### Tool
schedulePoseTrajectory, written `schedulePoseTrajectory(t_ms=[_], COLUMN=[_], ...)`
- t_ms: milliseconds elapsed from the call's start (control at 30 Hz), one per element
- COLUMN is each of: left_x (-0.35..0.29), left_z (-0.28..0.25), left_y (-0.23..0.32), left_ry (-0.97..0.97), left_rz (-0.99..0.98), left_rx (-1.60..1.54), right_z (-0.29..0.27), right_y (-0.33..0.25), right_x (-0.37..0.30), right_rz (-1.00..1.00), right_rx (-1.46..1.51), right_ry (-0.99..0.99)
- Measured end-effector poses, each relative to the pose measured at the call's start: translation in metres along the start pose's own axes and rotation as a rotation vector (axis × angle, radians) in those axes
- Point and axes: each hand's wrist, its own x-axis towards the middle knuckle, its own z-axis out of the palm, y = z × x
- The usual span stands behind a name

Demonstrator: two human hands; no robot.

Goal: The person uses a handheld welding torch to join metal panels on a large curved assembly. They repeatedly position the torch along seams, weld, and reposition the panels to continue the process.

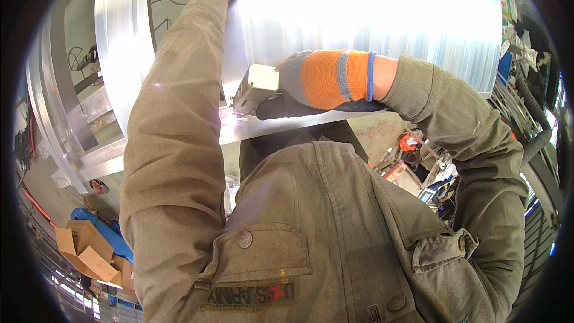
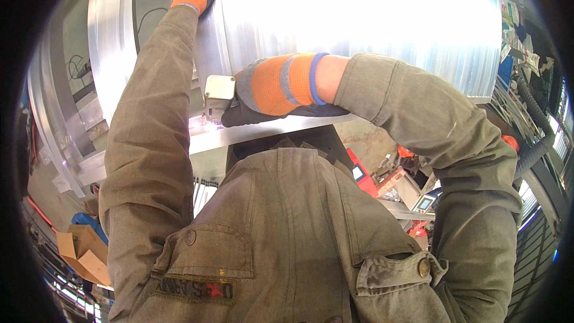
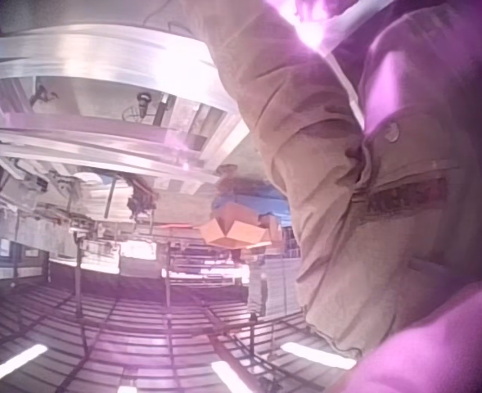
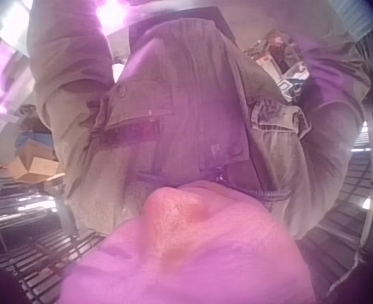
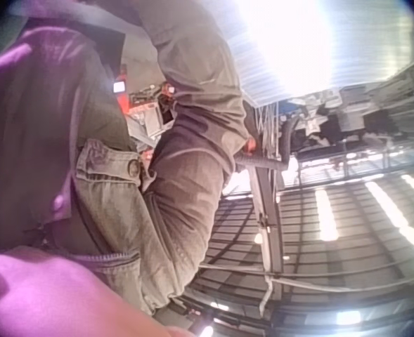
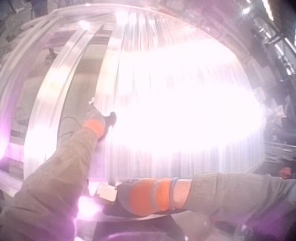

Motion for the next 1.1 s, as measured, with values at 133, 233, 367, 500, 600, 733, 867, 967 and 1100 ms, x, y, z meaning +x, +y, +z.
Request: schedulePoseTrajectory(t_ms=[133, 233, 367, 500, 600, 733, 867, 967, 1100], left_x=[-0.023, 0.000, 0.038, 0.047, 0.032, 0.001, -0.003, 0.018, 0.044], left_z=[-0.004, -0.003, 0.024, 0.032, 0.019, 0.003, 0.006, 0.010, 0.028], left_y=[0.029, 0.001, -0.019, -0.023, -0.020, -0.005, 0.013, -0.011, -0.023], left_ry=[-0.026, -0.009, -0.007, -0.002, 0.000, -0.009, 0.008, 0.018, 0.008], left_rz=[-0.123, -0.011, 0.039, 0.063, 0.088, 0.037, -0.051, 0.072, 0.072], left_rx=[-0.008, -0.003, 0.000, -0.010, -0.017, -0.074, -0.022, 0.006, -0.005], right_z=[0.000, 0.001, 0.006, 0.020, 0.026, 0.021, 0.011, 0.012, 0.013], right_y=[-0.004, -0.006, 0.006, 0.027, 0.040, 0.040, 0.033, 0.030, 0.036], right_x=[0.001, 0.000, 0.001, 0.014, 0.018, 0.009, -0.005, -0.001, 0.002], right_rz=[0.063, 0.041, 0.076, -0.040, -0.113, -0.168, -0.098, -0.097, -0.085], right_rx=[-0.034, -0.052, -0.081, 0.014, 0.074, 0.107, 0.027, -0.010, 0.099], right_ry=[-0.018, 0.020, 0.013, 0.043, 0.067, 0.081, 0.055, 0.049, 0.038])
